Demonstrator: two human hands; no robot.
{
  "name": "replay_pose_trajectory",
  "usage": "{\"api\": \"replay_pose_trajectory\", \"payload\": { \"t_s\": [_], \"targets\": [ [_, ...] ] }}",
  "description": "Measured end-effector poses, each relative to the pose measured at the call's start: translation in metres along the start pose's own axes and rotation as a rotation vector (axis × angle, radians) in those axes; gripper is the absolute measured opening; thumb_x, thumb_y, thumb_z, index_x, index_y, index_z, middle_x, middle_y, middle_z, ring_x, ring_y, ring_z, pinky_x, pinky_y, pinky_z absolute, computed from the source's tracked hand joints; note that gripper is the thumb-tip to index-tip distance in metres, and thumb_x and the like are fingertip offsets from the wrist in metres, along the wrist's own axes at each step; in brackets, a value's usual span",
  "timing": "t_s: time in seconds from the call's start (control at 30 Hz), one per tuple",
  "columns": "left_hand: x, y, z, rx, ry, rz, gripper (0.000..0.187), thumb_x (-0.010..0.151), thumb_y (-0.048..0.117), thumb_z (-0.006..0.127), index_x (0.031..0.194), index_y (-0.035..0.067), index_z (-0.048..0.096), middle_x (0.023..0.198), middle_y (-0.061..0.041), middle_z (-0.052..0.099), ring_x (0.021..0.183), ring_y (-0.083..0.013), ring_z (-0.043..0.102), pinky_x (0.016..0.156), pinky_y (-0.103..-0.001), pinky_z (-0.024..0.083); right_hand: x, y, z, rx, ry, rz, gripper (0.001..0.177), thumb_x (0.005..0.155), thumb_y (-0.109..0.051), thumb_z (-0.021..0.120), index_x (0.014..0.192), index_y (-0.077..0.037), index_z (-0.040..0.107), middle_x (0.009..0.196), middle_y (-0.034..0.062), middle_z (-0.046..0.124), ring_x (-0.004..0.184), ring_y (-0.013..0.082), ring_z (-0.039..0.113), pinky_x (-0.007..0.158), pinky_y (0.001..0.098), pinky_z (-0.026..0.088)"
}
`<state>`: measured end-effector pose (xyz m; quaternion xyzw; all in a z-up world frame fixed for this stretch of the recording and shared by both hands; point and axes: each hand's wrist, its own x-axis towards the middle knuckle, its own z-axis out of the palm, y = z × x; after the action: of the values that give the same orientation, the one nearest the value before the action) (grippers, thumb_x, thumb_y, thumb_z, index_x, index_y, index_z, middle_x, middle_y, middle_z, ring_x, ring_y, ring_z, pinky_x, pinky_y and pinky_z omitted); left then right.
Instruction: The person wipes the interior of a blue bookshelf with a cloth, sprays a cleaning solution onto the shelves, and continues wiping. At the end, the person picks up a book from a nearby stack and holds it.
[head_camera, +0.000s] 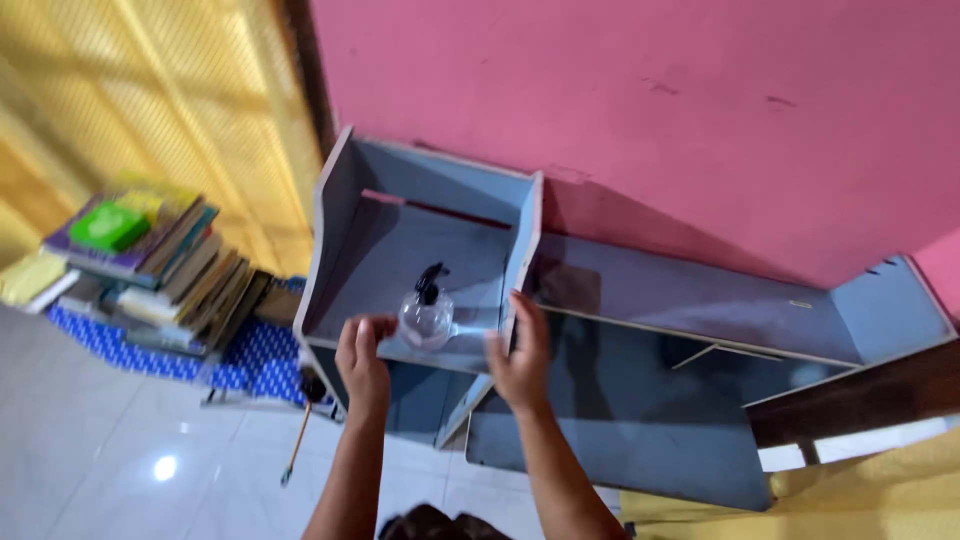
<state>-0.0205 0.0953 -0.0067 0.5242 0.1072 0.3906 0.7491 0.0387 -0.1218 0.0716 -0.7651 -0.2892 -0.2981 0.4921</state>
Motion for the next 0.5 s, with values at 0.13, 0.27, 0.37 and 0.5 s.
{"api": "replay_pose_trajectory", "payload": {
  "t_s": [0.13, 0.27, 0.37, 0.5],
  "targets": [
    [-0.001, 0.010, 0.004, 0.044, -0.101, -0.011, 0.046, 0.113, 0.036, 0.040, 0.118, -0.005, 0.063, 0.122, -0.019, 0.069, 0.113, -0.0268, 0.065, 0.102, -0.040, 0.050, 0.005, -0.029, 0.051, 0.007, -0.220, 0.079, 0.082, 0.091, -0.026, 0.077, 0.157, -0.001, 0.035, 0.156, 0.0246, 0.046, 0.145, 0.0393, 0.047, 0.119, 0.0465, 0.039],
    [0.014, 0.003, 0.007, -0.021, -0.239, -0.073, 0.075, 0.107, 0.062, 0.026, 0.136, -0.002, 0.053, 0.146, -0.020, 0.057, 0.139, -0.0301, 0.052, 0.119, -0.044, 0.037, 0.027, -0.043, 0.090, 0.000, -0.198, 0.142, 0.098, 0.083, -0.027, 0.082, 0.159, 0.000, 0.025, 0.159, 0.0274, 0.038, 0.144, 0.0417, 0.043, 0.117, 0.0473, 0.038],
    [0.024, 0.008, -0.001, -0.033, -0.326, -0.131, 0.085, 0.103, 0.070, 0.023, 0.139, -0.002, 0.051, 0.149, -0.022, 0.054, 0.141, -0.0328, 0.050, 0.121, -0.046, 0.036, 0.030, -0.037, 0.116, -0.017, -0.108, 0.192, 0.094, 0.082, -0.022, 0.083, 0.157, 0.000, 0.031, 0.156, 0.0264, 0.042, 0.142, 0.0398, 0.046, 0.117, 0.0459, 0.040],
    [0.047, 0.023, -0.013, 0.009, -0.503, -0.216, 0.091, 0.099, 0.075, 0.020, 0.141, -0.001, 0.047, 0.152, -0.020, 0.050, 0.144, -0.0318, 0.047, 0.119, -0.046, 0.038, 0.033, -0.007, 0.142, 0.071, 0.031, 0.172, 0.071, 0.089, -0.011, 0.080, 0.150, 0.000, 0.046, 0.150, 0.0221, 0.056, 0.140, 0.0320, 0.056, 0.117, 0.0393, 0.046]
  ]
}}
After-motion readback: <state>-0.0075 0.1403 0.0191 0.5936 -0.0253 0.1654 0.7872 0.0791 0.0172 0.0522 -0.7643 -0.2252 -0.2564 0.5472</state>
